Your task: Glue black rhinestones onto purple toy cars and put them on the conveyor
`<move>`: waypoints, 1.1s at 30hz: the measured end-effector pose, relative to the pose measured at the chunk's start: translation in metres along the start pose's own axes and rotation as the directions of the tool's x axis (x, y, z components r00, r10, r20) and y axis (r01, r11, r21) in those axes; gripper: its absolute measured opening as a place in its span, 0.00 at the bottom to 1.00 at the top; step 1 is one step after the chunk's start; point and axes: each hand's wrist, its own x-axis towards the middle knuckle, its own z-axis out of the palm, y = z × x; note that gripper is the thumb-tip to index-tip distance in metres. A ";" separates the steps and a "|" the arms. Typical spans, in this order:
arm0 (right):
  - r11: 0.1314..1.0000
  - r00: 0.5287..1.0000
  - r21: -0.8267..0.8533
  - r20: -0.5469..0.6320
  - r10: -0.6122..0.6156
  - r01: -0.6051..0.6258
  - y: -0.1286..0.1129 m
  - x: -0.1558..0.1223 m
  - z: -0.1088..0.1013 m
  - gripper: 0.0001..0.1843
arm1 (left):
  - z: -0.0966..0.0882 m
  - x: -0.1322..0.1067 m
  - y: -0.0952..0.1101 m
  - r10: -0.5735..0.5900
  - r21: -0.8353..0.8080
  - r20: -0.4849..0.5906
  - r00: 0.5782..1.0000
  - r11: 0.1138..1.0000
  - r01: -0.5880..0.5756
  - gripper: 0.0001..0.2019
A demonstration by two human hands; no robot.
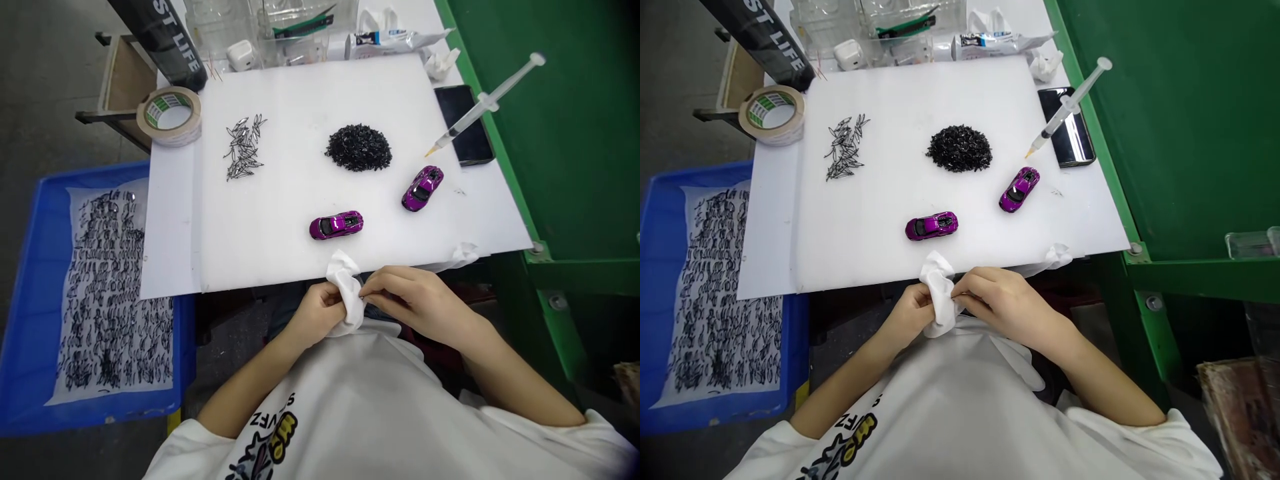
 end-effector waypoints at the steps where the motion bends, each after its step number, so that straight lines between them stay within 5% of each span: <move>1: 0.999 1.000 -0.024 -0.007 -0.021 0.021 0.001 0.000 0.001 0.07 | 0.000 0.000 0.001 0.006 0.007 -0.009 1.000 1.000 -0.006 0.13; 10: 0.903 0.943 -0.336 -0.098 -0.318 0.269 0.005 0.002 0.012 0.04 | 0.001 0.005 -0.005 0.044 0.159 -0.022 0.999 0.986 -0.040 0.08; 15: 0.966 0.976 -0.229 -0.155 -0.155 0.117 0.006 -0.005 -0.017 0.04 | -0.009 -0.009 0.014 0.034 0.406 0.024 0.999 0.913 -0.041 0.04; 16: 0.984 0.971 -0.173 -0.222 -0.089 0.051 0.006 -0.005 -0.024 0.04 | -0.013 -0.016 0.024 0.052 0.545 0.067 0.996 0.834 -0.081 0.04; 17: 0.994 0.956 -0.112 -0.292 -0.024 -0.009 0.006 -0.004 -0.029 0.05 | -0.017 -0.022 0.036 0.069 0.733 0.150 0.986 0.661 -0.158 0.05; 19: 0.997 0.912 0.022 -0.404 0.077 -0.074 0.004 0.002 -0.034 0.06 | -0.026 -0.031 0.064 0.035 0.926 0.333 0.942 0.174 -0.334 0.10; 20: 0.992 0.891 0.091 -0.438 0.116 -0.084 0.003 0.007 -0.033 0.05 | -0.030 -0.032 0.078 0.005 0.925 0.380 0.925 0.013 -0.380 0.11; 24: 0.925 0.841 0.377 -0.482 0.244 -0.053 0.000 0.041 -0.024 0.03 | -0.038 -0.010 0.121 0.330 0.918 0.387 0.861 -0.229 -0.325 0.10; 28: 0.822 0.860 0.568 -0.394 0.325 -0.050 0.004 0.070 -0.020 0.07 | -0.044 0.026 0.132 0.341 0.906 0.421 0.841 -0.194 -0.375 0.13; 33: 0.727 0.927 0.678 -0.197 0.320 -0.107 0.015 0.083 -0.017 0.09 | -0.057 0.036 0.134 0.327 0.920 0.315 0.891 0.125 -0.371 0.12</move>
